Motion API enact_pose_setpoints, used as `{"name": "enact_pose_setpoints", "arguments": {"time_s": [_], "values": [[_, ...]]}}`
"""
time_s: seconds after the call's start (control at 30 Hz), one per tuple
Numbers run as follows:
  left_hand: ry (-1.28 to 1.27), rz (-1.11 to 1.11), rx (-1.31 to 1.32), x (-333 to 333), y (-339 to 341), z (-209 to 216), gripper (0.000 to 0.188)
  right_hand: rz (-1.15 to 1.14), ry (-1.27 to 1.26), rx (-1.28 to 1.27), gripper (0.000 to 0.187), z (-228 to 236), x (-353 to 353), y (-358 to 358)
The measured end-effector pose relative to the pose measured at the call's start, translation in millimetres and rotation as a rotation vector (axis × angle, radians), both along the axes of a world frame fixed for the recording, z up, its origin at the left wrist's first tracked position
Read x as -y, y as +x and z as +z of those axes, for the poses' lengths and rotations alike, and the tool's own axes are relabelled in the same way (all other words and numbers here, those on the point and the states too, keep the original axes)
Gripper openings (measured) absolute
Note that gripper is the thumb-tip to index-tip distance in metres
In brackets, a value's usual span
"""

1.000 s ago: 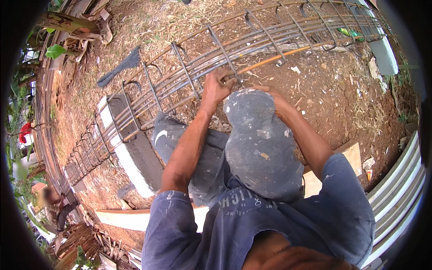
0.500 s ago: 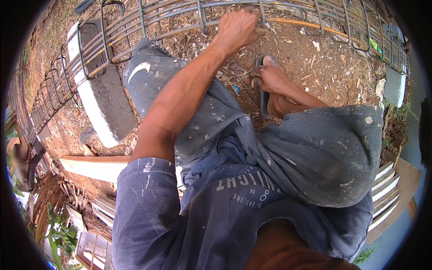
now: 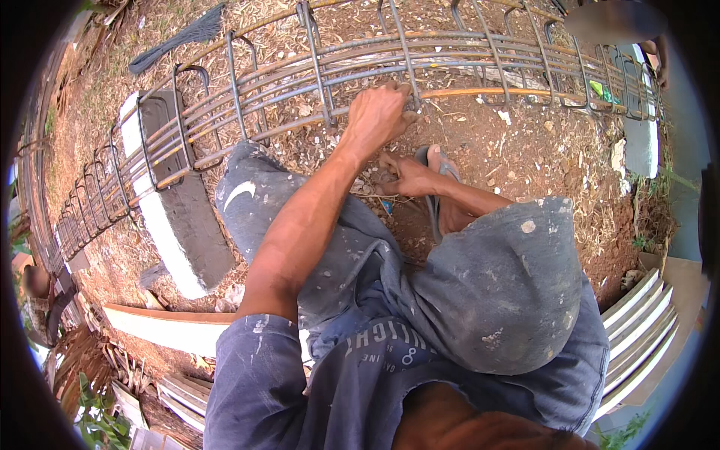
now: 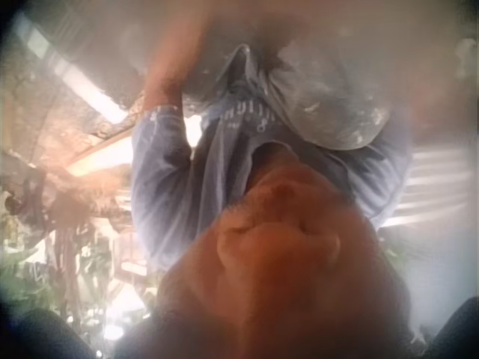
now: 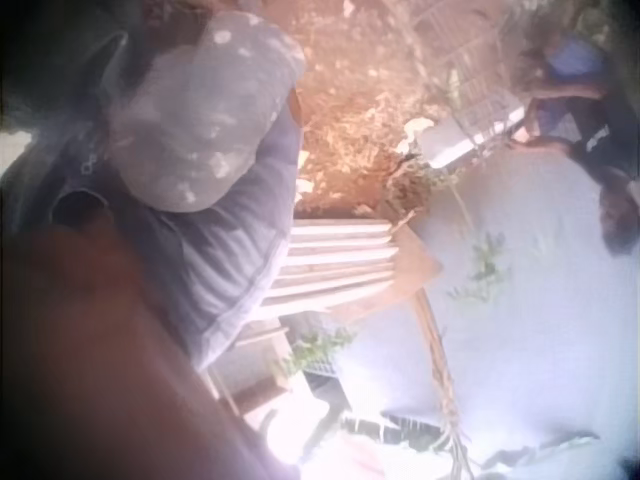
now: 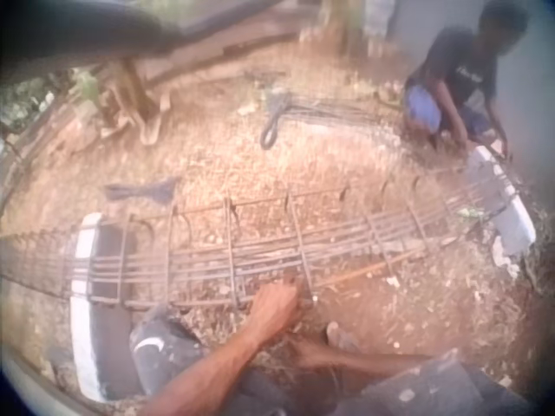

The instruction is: The person sits on the ground and uses pliers to tie wire around the intersections of a rebar mesh. They repeatedly wrap and twist wire to secure the grid structure.

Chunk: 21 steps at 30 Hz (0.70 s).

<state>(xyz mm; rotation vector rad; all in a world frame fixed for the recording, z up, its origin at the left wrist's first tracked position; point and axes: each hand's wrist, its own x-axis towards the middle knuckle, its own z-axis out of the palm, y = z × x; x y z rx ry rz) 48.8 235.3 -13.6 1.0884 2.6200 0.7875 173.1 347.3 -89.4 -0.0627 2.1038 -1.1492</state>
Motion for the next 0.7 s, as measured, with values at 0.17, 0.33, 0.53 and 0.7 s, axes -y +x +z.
{"name": "enact_pose_setpoints", "arguments": {"time_s": [0.17,0.33,0.53,0.7], "values": [[-0.021,-0.009,-0.003,0,-1,-7,0.048,-0.133,-0.317,0.102,0.038,111,-30,1],[-0.062,-0.003,-0.042,11,-2,-5,0.051,-0.467,-0.661,-0.247,0.034,235,-60,-30],[-0.061,-0.001,-0.067,-1,4,-3,0.048,-0.545,-0.735,-0.059,0.037,209,-67,-29],[-0.024,0.049,-0.098,6,6,-10,0.03,-0.653,-0.124,-0.144,0.039,248,-73,-45]]}}
